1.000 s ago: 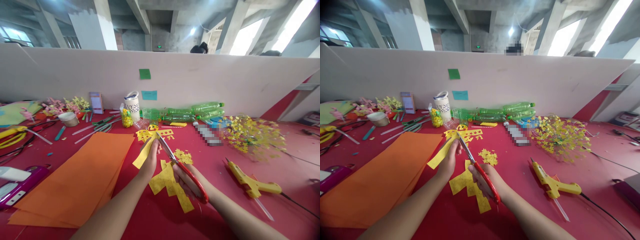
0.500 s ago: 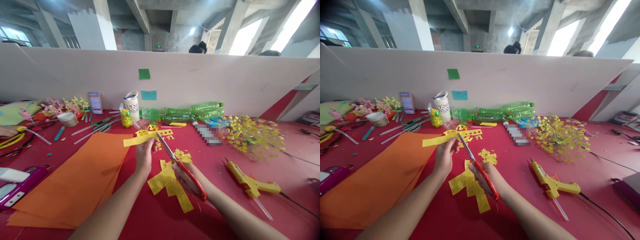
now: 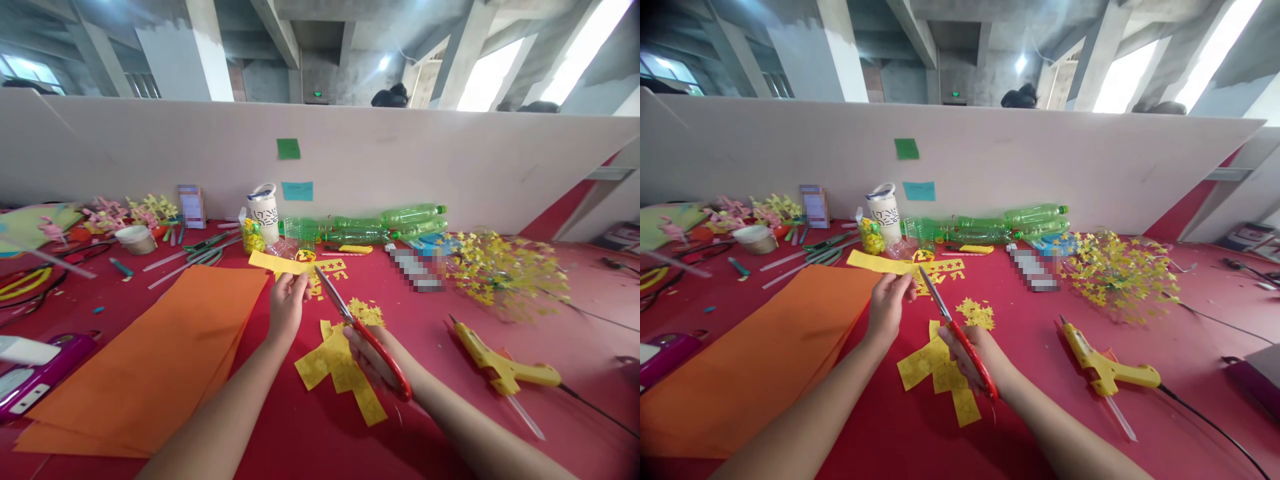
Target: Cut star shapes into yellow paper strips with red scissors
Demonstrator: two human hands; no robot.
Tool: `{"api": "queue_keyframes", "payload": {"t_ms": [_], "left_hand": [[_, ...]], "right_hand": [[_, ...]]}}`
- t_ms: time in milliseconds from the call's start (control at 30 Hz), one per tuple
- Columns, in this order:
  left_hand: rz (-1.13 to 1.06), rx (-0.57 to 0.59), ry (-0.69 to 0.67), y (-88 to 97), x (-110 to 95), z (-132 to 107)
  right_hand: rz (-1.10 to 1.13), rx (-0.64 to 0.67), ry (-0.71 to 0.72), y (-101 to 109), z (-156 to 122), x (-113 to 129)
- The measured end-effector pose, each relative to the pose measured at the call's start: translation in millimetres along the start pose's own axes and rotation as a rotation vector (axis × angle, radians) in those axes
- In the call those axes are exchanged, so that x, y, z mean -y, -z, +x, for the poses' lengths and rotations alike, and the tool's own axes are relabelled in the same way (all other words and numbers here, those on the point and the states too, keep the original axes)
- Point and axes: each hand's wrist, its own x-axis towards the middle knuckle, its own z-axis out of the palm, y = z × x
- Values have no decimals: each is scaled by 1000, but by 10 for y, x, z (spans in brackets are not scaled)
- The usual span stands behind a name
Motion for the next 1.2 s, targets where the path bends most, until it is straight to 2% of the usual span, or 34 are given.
{"api": "queue_keyframes", "payload": {"t_ms": [233, 567, 1033, 1200], "left_hand": [[-149, -5, 50, 4, 14, 48], [-32, 123, 1, 68, 11, 100], [-9, 196, 22, 108, 5, 145], [13, 236, 26, 154, 7, 181]], "right_hand": [[-62, -6, -31, -9, -9, 16], [-152, 42, 56, 125, -38, 46], [-169, 83, 34, 186, -44, 99], [-163, 48, 26, 194, -52, 111]]}}
